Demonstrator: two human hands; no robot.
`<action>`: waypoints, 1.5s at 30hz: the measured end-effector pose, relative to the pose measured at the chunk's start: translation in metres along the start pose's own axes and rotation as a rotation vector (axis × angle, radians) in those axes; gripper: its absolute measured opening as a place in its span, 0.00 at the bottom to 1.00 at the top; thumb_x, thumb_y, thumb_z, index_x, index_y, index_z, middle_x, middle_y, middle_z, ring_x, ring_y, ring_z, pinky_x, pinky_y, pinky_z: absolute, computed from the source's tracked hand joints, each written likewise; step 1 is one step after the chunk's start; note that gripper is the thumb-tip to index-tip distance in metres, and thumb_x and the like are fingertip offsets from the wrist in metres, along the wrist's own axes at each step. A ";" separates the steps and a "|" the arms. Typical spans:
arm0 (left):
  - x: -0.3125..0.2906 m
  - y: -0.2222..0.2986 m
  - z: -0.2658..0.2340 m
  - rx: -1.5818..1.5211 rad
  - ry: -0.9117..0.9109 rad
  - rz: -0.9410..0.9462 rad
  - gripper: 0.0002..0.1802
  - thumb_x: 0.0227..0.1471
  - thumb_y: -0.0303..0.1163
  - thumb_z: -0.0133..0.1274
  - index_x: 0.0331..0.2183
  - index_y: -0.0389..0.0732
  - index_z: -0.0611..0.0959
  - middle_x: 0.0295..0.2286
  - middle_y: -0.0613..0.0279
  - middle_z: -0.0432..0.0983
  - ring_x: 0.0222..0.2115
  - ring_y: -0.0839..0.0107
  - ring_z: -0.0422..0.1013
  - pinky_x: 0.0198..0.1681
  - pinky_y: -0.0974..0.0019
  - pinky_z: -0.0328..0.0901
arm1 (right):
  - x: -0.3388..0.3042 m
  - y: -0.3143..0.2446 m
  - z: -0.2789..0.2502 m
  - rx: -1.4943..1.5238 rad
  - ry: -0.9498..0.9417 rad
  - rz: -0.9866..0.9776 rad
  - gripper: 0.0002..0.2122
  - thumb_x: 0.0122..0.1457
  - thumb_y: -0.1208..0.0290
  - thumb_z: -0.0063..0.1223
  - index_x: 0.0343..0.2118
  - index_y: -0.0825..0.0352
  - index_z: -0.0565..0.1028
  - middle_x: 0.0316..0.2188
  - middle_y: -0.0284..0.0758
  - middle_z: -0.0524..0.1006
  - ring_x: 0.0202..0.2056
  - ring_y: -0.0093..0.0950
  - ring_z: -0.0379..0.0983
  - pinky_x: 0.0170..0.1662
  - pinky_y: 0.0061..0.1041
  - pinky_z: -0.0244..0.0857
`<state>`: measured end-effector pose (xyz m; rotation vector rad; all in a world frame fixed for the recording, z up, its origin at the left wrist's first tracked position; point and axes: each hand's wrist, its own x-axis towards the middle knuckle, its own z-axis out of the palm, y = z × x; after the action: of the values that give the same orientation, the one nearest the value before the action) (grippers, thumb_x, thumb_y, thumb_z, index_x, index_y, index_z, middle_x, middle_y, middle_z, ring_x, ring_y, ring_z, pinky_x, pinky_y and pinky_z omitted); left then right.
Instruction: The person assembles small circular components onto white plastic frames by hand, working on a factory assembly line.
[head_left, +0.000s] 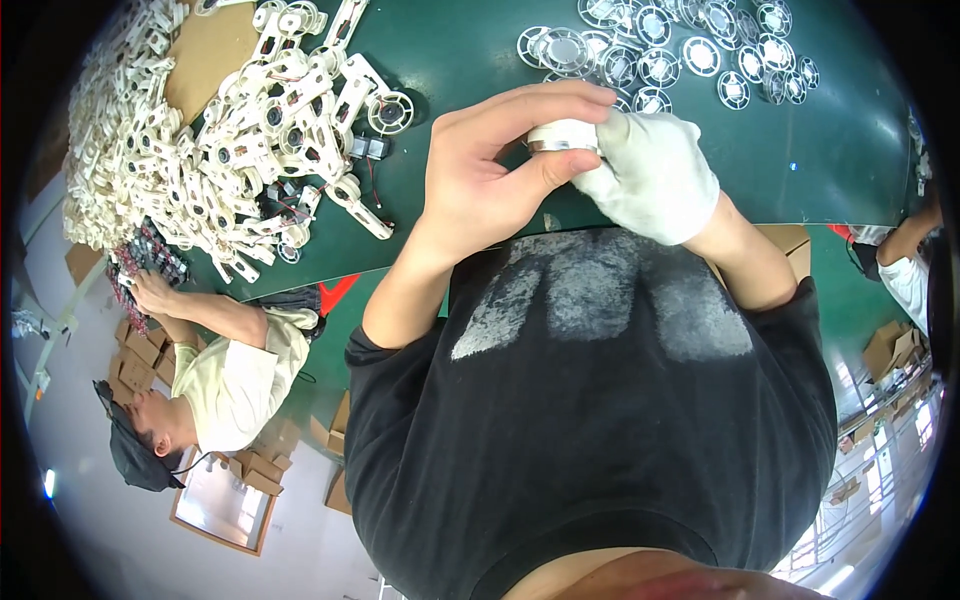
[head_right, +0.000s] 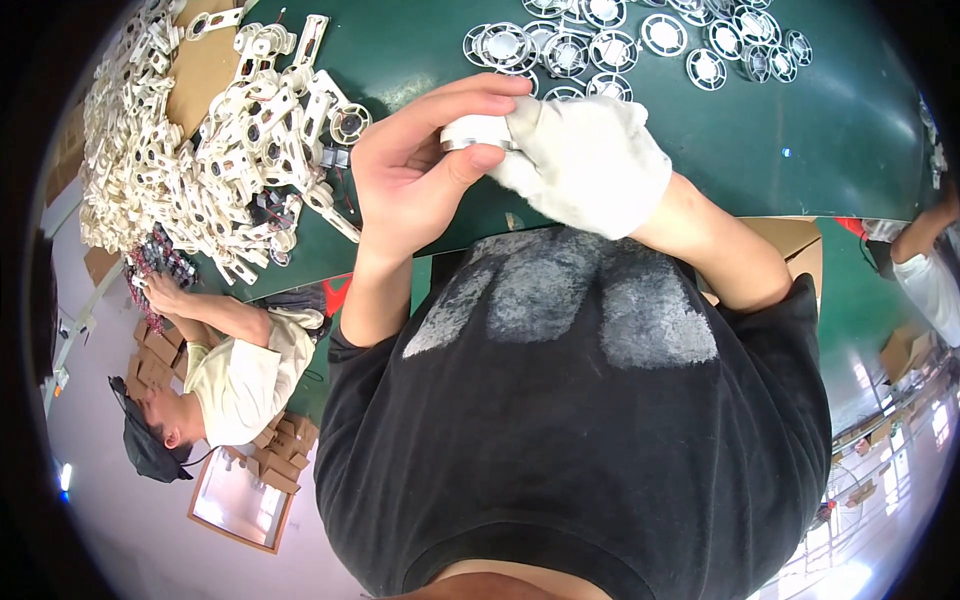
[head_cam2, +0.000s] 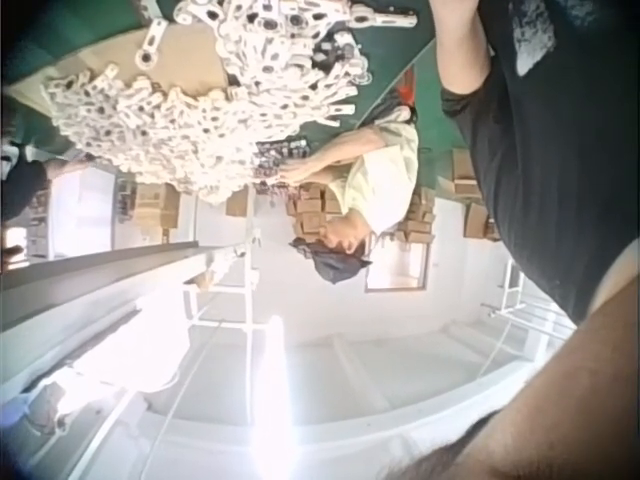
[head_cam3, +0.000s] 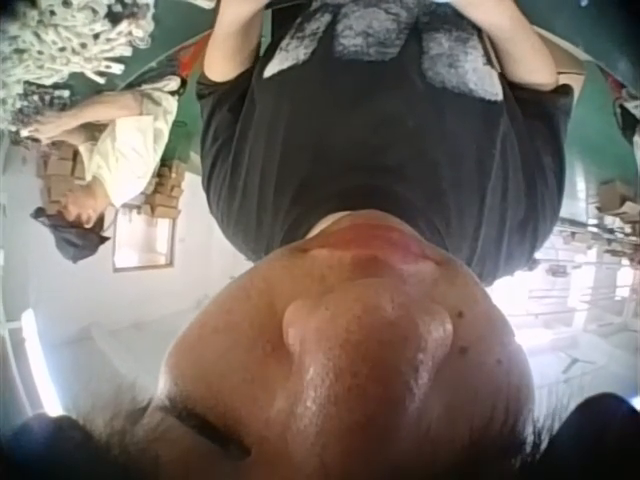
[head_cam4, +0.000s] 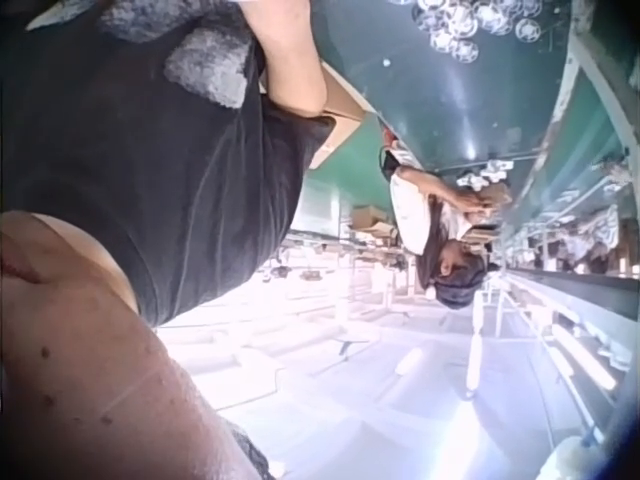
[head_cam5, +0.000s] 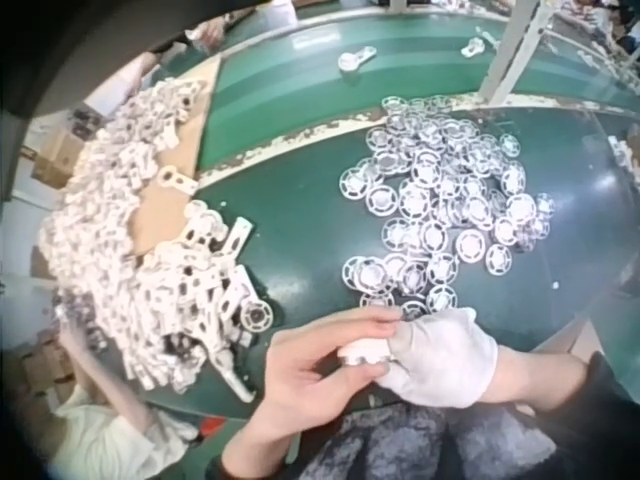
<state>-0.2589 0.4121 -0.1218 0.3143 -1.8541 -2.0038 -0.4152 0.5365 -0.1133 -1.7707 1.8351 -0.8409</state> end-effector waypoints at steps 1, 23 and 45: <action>0.000 0.000 -0.001 0.016 0.012 0.030 0.16 0.56 0.21 0.60 0.47 0.28 0.83 0.51 0.45 0.78 0.52 0.61 0.75 0.54 0.63 0.69 | 0.001 0.000 0.000 0.003 0.001 -0.009 0.11 0.64 0.57 0.54 0.47 0.50 0.78 0.27 0.33 0.80 0.21 0.35 0.78 0.27 0.37 0.73; 0.061 -0.001 -0.148 1.886 0.114 -0.208 0.19 0.48 0.44 0.68 0.40 0.45 0.88 0.44 0.65 0.79 0.51 0.62 0.70 0.58 0.52 0.57 | -0.012 0.003 -0.011 0.007 0.059 -0.005 0.12 0.58 0.66 0.62 0.43 0.62 0.80 0.36 0.33 0.82 0.33 0.33 0.81 0.35 0.30 0.75; -0.039 -0.033 0.022 1.151 0.194 0.055 0.29 0.39 0.33 0.71 0.47 0.47 0.82 0.46 0.63 0.72 0.45 0.56 0.67 0.46 0.57 0.66 | -0.004 0.017 -0.040 0.640 0.088 0.689 0.14 0.65 0.60 0.54 0.43 0.67 0.77 0.24 0.30 0.74 0.26 0.18 0.68 0.30 0.22 0.61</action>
<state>-0.2369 0.4500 -0.1560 0.7005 -2.6133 -0.6254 -0.4544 0.5450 -0.0969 -0.6575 1.7664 -1.0502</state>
